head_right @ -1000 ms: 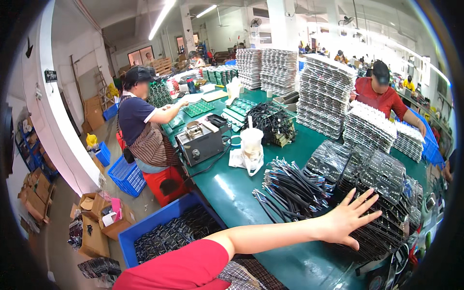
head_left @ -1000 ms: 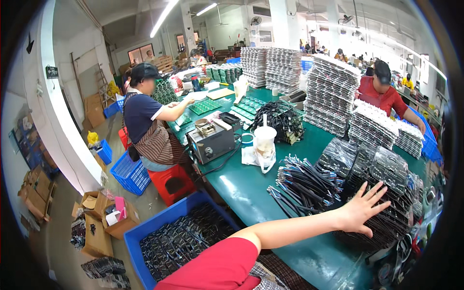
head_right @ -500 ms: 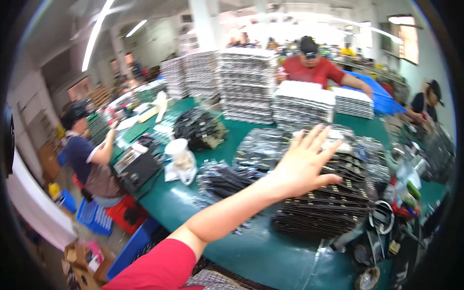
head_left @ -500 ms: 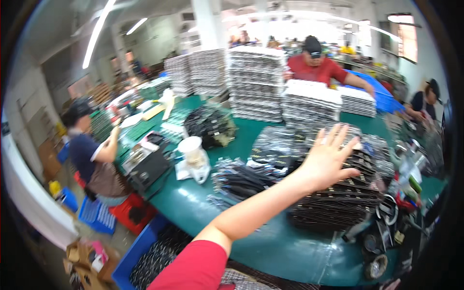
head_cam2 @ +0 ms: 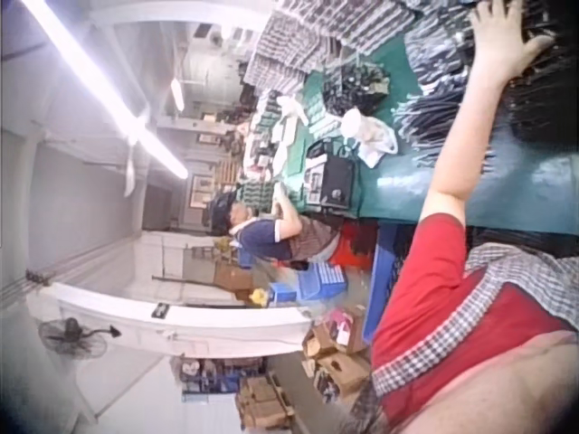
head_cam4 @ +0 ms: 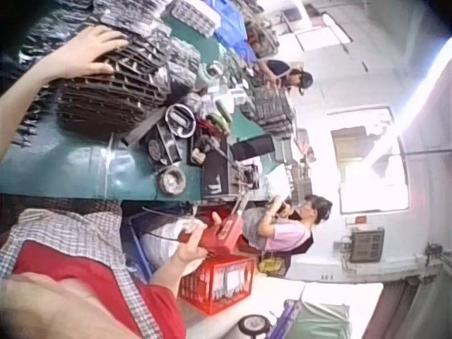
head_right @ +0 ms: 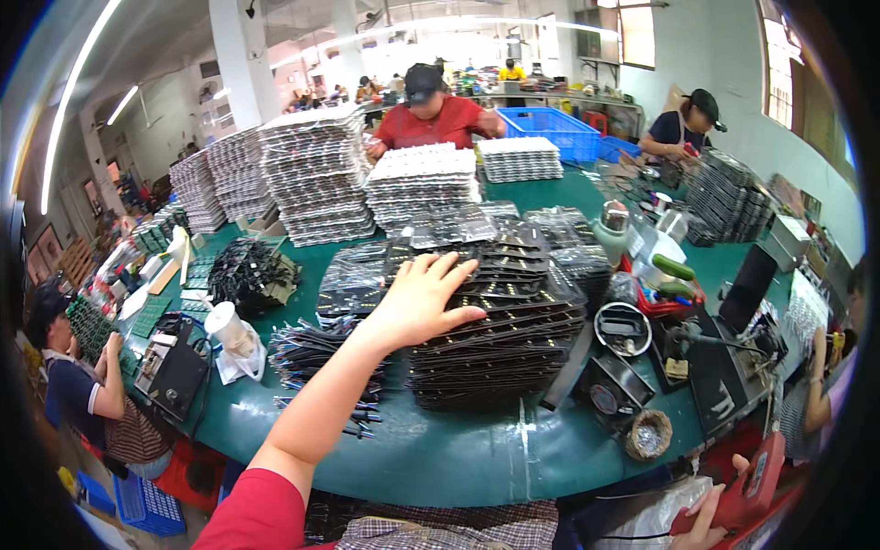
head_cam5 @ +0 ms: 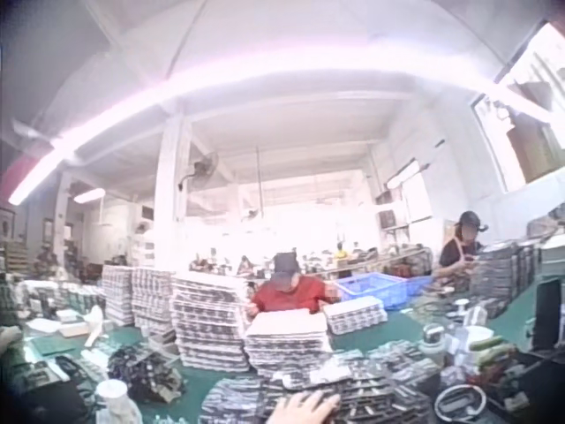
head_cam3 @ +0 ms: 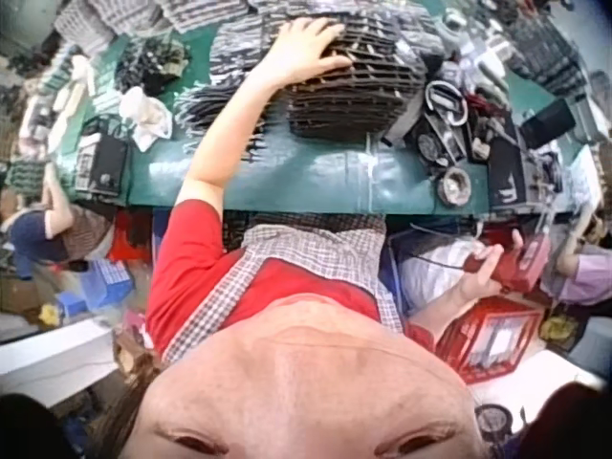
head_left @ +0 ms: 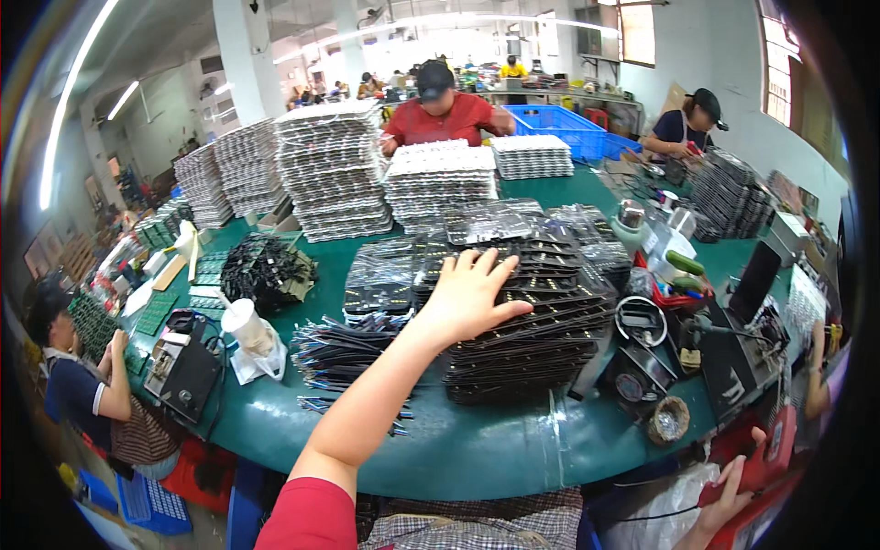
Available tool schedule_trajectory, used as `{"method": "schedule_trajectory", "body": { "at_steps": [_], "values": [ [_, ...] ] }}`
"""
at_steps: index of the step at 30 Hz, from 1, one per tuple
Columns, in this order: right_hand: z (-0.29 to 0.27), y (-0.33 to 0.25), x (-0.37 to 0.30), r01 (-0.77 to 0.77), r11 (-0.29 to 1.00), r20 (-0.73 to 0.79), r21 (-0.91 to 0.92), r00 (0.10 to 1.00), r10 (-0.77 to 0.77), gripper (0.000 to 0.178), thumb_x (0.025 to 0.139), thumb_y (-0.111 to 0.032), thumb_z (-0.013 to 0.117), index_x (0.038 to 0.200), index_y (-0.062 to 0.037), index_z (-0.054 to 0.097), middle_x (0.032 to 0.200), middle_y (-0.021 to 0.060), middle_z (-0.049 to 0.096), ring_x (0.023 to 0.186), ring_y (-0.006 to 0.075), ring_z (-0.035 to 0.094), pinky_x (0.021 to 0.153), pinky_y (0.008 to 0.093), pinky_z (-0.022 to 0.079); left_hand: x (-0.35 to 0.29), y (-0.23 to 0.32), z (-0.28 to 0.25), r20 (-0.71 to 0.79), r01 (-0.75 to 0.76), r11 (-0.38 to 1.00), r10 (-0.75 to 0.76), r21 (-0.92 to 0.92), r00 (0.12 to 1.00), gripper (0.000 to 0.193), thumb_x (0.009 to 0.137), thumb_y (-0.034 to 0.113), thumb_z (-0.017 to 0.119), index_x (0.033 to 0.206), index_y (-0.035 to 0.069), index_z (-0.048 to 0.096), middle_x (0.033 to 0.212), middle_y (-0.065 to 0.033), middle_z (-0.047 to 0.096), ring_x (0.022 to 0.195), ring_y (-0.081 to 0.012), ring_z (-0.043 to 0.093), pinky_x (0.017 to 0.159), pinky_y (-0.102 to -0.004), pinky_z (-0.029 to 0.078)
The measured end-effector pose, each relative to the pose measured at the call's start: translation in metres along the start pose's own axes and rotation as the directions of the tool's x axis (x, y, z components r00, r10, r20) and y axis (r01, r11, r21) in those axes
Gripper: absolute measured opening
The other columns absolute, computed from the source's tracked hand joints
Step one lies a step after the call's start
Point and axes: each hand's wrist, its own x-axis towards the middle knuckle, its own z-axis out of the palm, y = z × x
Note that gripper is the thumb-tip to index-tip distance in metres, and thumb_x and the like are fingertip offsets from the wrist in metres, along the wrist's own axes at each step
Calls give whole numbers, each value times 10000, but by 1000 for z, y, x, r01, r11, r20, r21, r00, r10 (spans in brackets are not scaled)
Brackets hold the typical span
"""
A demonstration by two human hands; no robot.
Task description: The person takes a circuit board from a stack and solders wire leads onto the board using a soldering gun.
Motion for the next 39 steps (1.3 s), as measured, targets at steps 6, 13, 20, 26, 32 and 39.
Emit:
{"method": "schedule_trajectory", "body": {
  "at_steps": [6,13,20,26,32,39],
  "values": [
    [13,-15,1,-19,1000,17,22,1000,19,375,902,-78,463,1253,34,392,639,-16,392,515,32,321,481,190,240,1,-5,-2,56,25,999,-27,38,998,672,844,583,439,1308,98,423,1288,-159,458,1239,-338,341,1047,-543,146],
    [12,-15,-4,-83,993,7,86,997,83,386,889,-48,471,1255,38,386,731,2,459,539,30,353,491,186,267,38,-67,9,72,37,798,8,-601,997,307,870,379,530,1067,158,611,1031,-93,612,1099,-289,512,1023,-560,195],
    [3,-18,-7,-161,981,-15,107,986,164,406,894,-47,467,1275,40,358,685,-3,441,531,32,347,494,179,264,71,-109,36,-94,250,876,-314,-412,945,422,776,117,612,1182,39,531,1118,-198,544,1003,-328,546,898,-375,425],
    [3,-18,-10,-145,982,-15,124,989,148,380,894,-48,460,1255,40,381,673,-3,429,523,30,338,486,179,260,76,-154,31,180,565,781,-536,-267,825,787,569,459,800,1101,-69,560,1001,-215,620,945,-303,599,829,-360,470],
    [8,-18,-6,-124,985,-72,118,989,133,384,888,-45,463,1252,44,381,705,6,460,512,29,333,471,186,263,62,-158,40,487,636,110,-549,-764,679,449,674,148,776,1037,-47,597,804,-93,645,672,-162,606,594,-324,478],
    [-7,-5,-7,-165,985,-76,44,983,168,412,857,-49,462,1233,76,350,1251,143,447,510,30,378,443,179,321,57,-130,40,330,467,42,-650,-883,684,894,578,-68,755,1340,-42,288,1053,-210,585,850,-241,622,700,-350,515]
  ]
}}
